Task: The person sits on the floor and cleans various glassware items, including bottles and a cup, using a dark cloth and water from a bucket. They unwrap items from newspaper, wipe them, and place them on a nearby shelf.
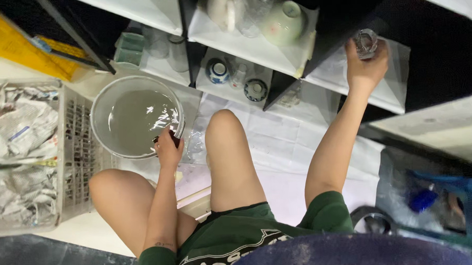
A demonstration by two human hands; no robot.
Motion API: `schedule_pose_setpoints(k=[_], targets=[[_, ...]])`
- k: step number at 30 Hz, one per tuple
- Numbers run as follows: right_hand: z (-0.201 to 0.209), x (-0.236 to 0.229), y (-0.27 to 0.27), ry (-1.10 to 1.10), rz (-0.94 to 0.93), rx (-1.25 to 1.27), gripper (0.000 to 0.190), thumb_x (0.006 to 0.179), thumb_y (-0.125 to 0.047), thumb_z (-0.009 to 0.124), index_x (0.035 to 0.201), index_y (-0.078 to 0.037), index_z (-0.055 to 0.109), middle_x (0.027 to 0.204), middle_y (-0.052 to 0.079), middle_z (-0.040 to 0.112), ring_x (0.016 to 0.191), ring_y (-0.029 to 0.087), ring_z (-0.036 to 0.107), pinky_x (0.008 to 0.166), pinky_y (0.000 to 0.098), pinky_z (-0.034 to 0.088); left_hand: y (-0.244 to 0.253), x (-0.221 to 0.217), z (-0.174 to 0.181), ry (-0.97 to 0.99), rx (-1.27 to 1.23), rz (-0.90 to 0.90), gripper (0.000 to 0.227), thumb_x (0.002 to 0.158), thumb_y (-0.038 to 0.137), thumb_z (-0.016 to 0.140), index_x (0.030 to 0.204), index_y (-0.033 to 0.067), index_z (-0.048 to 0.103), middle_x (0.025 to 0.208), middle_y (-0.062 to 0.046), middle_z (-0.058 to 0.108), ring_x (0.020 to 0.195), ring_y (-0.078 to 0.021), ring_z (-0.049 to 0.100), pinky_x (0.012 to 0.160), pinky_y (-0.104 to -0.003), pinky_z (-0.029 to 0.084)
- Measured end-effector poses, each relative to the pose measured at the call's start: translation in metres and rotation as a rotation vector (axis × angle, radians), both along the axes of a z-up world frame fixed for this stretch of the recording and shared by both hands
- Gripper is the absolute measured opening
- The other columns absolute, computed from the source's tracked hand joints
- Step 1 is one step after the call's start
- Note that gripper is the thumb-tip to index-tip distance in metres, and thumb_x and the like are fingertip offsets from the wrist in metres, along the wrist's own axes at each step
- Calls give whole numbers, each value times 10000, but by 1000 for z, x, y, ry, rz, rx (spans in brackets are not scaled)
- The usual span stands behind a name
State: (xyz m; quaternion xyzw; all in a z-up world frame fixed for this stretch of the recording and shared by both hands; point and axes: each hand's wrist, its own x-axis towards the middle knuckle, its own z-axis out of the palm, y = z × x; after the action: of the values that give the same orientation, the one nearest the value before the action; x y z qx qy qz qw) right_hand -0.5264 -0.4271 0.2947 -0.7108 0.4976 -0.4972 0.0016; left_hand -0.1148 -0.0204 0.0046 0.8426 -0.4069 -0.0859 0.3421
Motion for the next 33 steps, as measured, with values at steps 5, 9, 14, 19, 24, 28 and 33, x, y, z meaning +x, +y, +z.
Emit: schedule_pose_setpoints(k=[5,9,14,19,24,28,33], targets=[[-64,11,-60,-151,130,58,710,885,-72,857,1462,-5,449,1414,145,604,1062,271,666,921,372,568,9,11,-3,100,1,-11,656,863,245,767,1446,100,504,1328,-109,625,1276,-300,565,1102,-526,363],[-64,3,-44,-201,155,115,844,885,-42,820,1580,-12,341,1530,152,528,1131,270,619,844,348,576,19,16,37,-41,16,-18,665,828,250,804,1411,97,523,1390,-140,546,1367,-379,418,1142,-559,310],[-54,59,84,-478,-112,-414,422,1047,-22,682,1424,-41,493,1468,163,497,1278,309,564,969,392,560,21,56,132,-194,-276,68,682,836,244,821,1430,102,518,1511,-154,433,1480,-420,278,1149,-579,271],[-93,214,176,-352,377,-229,317,999,171,485,1240,-29,536,1535,161,420,1303,281,523,935,319,483,66,122,178,-342,-162,166,676,865,294,822,1444,152,504,1484,-107,452,1485,-401,291,1192,-595,268],[-100,326,270,-137,725,-131,333,960,114,572,1260,-26,535,1582,175,328,1350,320,495,1056,409,479,177,186,123,-229,104,488,815,807,363,822,1477,88,449,1499,-202,417,1460,-400,309,1149,-619,241],[-116,363,305,-83,955,69,359,971,76,606,1310,-15,528,1602,236,285,1302,316,523,948,369,503,282,214,54,-63,352,787,802,900,451,736,1533,64,432,1557,-265,383,1452,-458,297,1189,-645,128],[-157,374,310,71,1018,181,346,952,59,631,1282,-12,552,1582,220,313,1315,331,518,915,360,526,311,221,29,-137,861,775,854,820,529,714,1499,101,422,1628,-337,229,1483,-551,168,1081,-693,-82]])
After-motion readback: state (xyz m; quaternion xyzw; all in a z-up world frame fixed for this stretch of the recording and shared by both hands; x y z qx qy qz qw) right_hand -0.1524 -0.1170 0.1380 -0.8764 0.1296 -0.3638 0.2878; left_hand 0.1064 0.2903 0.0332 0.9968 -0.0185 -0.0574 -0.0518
